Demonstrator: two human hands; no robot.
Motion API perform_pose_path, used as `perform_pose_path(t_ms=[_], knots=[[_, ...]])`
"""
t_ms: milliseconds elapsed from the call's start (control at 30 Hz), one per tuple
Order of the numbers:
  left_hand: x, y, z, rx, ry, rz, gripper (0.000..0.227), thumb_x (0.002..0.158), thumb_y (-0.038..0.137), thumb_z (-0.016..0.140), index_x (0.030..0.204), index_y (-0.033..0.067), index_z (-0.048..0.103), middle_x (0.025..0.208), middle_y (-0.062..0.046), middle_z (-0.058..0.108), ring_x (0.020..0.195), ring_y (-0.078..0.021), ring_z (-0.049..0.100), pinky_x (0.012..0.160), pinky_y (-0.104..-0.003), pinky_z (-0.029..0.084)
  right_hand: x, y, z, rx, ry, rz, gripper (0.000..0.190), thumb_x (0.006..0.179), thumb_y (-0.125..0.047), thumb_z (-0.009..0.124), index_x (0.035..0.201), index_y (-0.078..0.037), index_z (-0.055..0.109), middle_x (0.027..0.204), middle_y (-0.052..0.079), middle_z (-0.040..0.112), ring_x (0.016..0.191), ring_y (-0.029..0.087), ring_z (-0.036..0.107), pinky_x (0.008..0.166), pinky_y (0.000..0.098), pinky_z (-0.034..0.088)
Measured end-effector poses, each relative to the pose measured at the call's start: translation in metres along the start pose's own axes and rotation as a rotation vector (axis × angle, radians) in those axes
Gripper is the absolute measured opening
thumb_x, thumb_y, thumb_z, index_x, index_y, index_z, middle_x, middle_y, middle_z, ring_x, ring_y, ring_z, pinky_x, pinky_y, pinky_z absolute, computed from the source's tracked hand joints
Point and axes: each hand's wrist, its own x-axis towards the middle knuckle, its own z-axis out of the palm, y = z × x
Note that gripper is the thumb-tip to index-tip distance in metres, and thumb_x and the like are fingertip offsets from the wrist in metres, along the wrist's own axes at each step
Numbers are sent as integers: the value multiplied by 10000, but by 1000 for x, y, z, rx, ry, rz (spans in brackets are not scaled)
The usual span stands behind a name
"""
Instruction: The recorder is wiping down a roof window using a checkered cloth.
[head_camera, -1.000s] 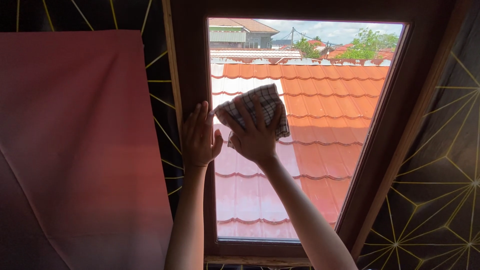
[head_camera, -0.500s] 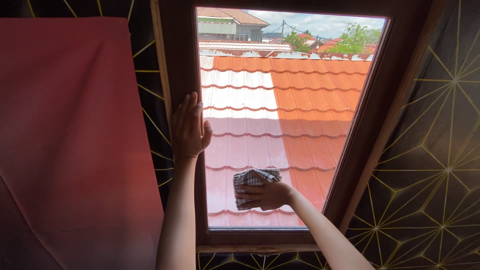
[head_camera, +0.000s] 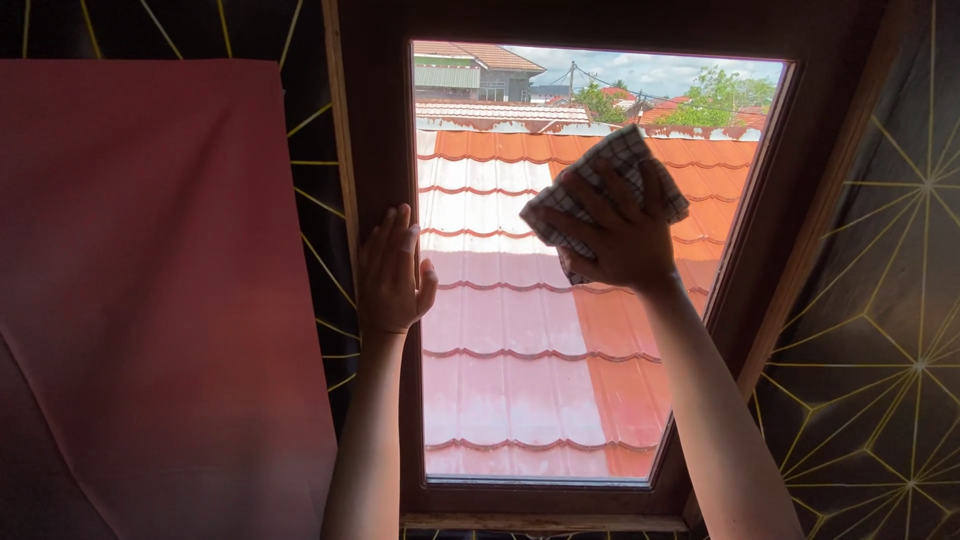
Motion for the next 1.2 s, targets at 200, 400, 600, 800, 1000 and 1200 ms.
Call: perform_pose_path(t_ms=[200, 400, 600, 800, 1000, 1200], knots=[[0, -3, 3, -16, 11, 5, 441, 970, 170, 518, 1372, -10, 538, 1528, -213, 529, 1422, -389, 517, 1177, -532, 417, -28, -3, 6, -118, 6, 399, 539, 1066, -482, 540, 1546, -256, 631, 1682, 144, 416, 1557, 456, 325, 1203, 756, 169], [1, -2, 1, -32, 7, 1, 421, 967, 157, 525, 1355, -5, 542, 1530, -215, 532, 1424, -391, 523, 1176, -528, 424, -79, -55, 2, -103, -24, 426, 582, 1052, -509, 525, 1557, -223, 573, 1659, 215, 379, 1534, 499, 302, 1169, 793, 151], [1, 2, -2, -16, -1, -3, 401, 959, 148, 537, 1331, 0, 549, 1525, -203, 540, 1420, -388, 533, 1173, -534, 430, -185, -114, -9, 63, -169, -90, 579, 956, -593, 564, 1513, -464, 474, 1629, 20, 384, 1529, 316, 281, 1132, 764, 167], [4, 3, -2, 7, 27, 25, 392, 978, 142, 518, 1340, -5, 548, 1538, -204, 532, 1428, -384, 527, 1185, -531, 426, -216, -81, -16, 154, -330, -557, 793, 858, -572, 640, 1581, -550, 316, 1683, -90, 300, 1551, 215, 249, 1233, 636, 143], [6, 2, -3, 52, 20, 52, 391, 987, 171, 498, 1332, -4, 552, 1546, -215, 521, 1424, -384, 522, 1188, -529, 416, -121, -11, -20, 65, -110, -334, 664, 864, -565, 679, 1499, -484, 500, 1631, -57, 402, 1509, 260, 338, 1175, 716, 237], [2, 3, -3, 77, 11, 57, 399, 1013, 203, 484, 1335, -14, 577, 1544, -214, 530, 1416, -397, 536, 1188, -525, 415, -52, 14, -2, -44, -8, 53, 548, 968, -595, 654, 1483, -432, 562, 1633, 41, 411, 1525, 393, 331, 1173, 786, 208]])
